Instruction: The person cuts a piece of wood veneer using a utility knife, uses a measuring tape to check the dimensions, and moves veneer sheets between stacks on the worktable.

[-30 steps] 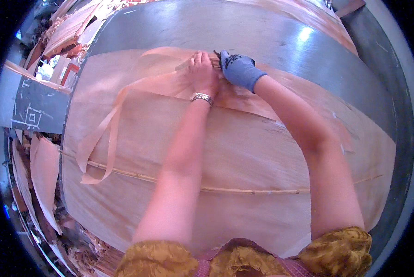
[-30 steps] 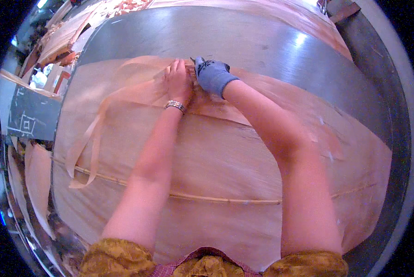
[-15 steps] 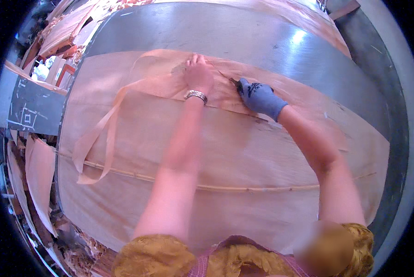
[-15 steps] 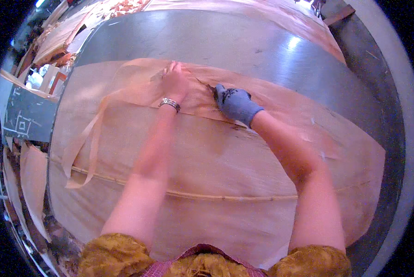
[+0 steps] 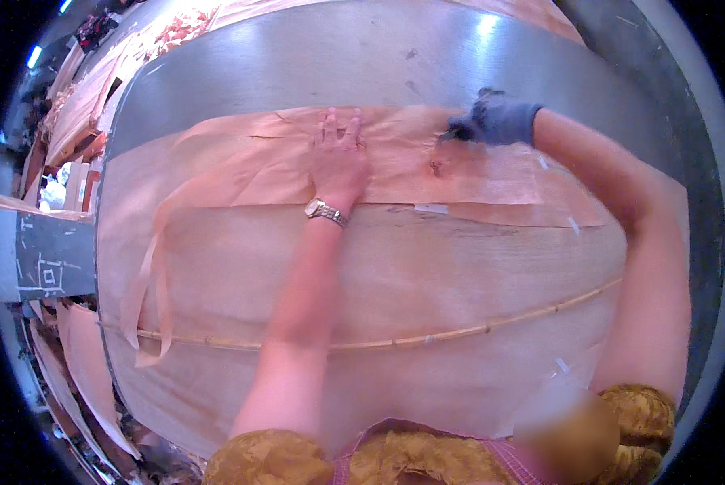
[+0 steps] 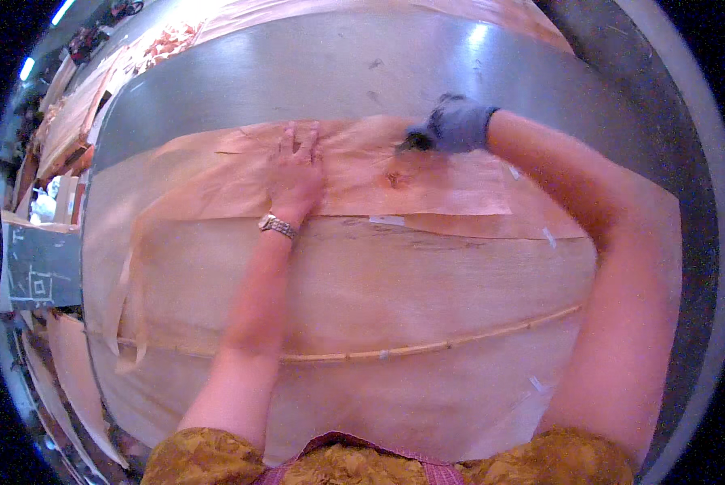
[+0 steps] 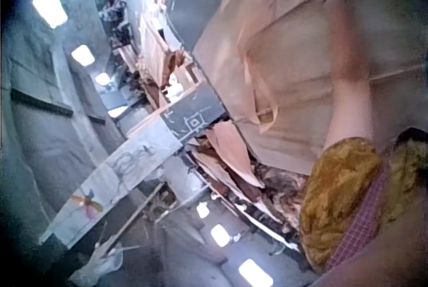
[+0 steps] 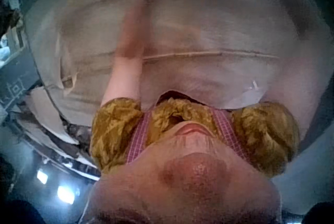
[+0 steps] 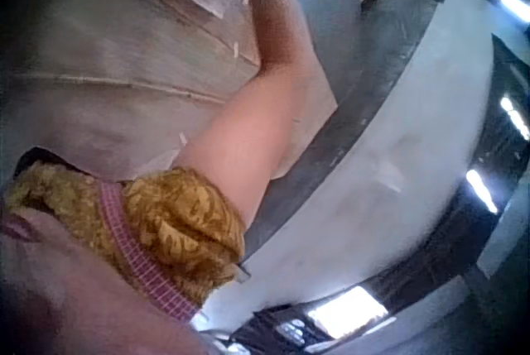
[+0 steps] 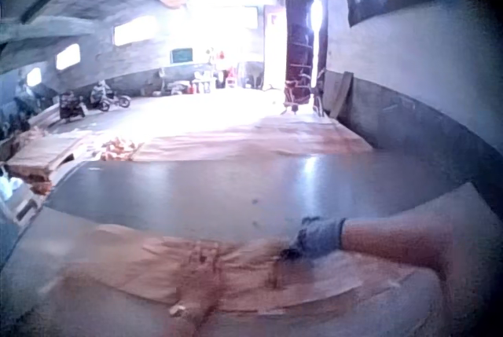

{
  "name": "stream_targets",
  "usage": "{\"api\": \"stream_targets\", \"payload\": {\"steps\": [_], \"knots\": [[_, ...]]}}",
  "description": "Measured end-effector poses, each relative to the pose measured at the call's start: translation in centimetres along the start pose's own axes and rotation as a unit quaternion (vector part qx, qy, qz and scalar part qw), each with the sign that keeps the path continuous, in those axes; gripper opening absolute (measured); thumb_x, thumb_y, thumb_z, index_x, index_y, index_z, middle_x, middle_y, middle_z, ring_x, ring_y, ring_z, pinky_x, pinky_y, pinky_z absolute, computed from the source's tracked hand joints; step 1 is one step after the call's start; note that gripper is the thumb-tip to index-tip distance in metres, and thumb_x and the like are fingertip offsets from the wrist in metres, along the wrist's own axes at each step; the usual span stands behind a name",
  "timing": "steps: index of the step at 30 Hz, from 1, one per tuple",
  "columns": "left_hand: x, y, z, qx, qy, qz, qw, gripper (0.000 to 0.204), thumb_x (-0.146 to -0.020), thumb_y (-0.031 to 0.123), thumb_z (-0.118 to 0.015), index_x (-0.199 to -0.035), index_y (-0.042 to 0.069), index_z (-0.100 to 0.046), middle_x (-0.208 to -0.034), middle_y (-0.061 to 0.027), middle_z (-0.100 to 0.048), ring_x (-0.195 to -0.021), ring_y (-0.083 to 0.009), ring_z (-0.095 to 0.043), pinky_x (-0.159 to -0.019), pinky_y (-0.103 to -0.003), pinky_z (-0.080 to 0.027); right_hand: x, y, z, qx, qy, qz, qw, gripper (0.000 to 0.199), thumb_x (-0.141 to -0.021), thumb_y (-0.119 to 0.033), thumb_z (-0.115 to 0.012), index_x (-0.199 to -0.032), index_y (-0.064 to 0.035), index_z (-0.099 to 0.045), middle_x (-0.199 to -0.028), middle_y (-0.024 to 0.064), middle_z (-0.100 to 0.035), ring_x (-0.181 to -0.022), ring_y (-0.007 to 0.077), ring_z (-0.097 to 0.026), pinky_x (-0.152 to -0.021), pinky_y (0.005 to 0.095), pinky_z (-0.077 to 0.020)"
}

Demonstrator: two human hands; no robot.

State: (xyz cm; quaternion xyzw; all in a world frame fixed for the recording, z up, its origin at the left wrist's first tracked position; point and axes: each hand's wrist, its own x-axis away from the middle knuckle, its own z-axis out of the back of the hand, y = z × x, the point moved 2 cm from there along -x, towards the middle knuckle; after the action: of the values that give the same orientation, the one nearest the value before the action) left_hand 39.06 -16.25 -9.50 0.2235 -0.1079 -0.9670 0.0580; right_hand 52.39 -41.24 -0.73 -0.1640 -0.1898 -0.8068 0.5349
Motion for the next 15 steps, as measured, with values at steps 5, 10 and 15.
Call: {"api": "stream_targets", "payload": {"steps": [5,10,15], "knots": [[-0.2,0.4,0.0,0.008,-0.018,0.004,1.000,0.041,-0.098,0.035,-0.043,-0.136,0.025,-0.052,-0.148,-0.0144,-0.038,-0.136,-0.0329,-0.037,-0.108,-0.049,-0.034,6.8,9.2,-5.0,0.043,0.170,0.002,0.985,0.025,-0.096,-0.031,-0.044,-0.111,-0.0186,-0.060,-0.082,0.0102,-0.069,-0.075,0.0330,-0.065,-0.074,0.0444,-0.0482],[0.4,0.4,0.3,0.010,0.011,0.001,1.000,0.041,-0.093,0.030,-0.050,-0.132,0.020,-0.056,-0.140,-0.0184,-0.046,-0.132,-0.0319,-0.040,-0.110,-0.044,-0.031,11.0,6.9,-7.0,0.047,-0.024,-0.335,0.941,0.029,-0.094,-0.032,-0.053,-0.119,-0.0158,-0.057,-0.092,0.0121,-0.069,-0.084,0.0300,-0.068,-0.074,0.0414,-0.0509],[-0.8,0.2,0.3,-0.017,-0.105,0.016,0.994,0.045,-0.098,0.040,-0.040,-0.141,0.027,-0.046,-0.149,-0.0170,-0.036,-0.137,-0.0335,-0.034,-0.110,-0.049,-0.029,12.4,-8.3,-5.9,-0.100,0.335,-0.094,0.932,0.021,-0.091,-0.035,-0.058,-0.093,-0.0157,-0.063,-0.082,0.0057,-0.067,-0.078,0.0210,-0.067,-0.062,0.0382,-0.0506]]}}
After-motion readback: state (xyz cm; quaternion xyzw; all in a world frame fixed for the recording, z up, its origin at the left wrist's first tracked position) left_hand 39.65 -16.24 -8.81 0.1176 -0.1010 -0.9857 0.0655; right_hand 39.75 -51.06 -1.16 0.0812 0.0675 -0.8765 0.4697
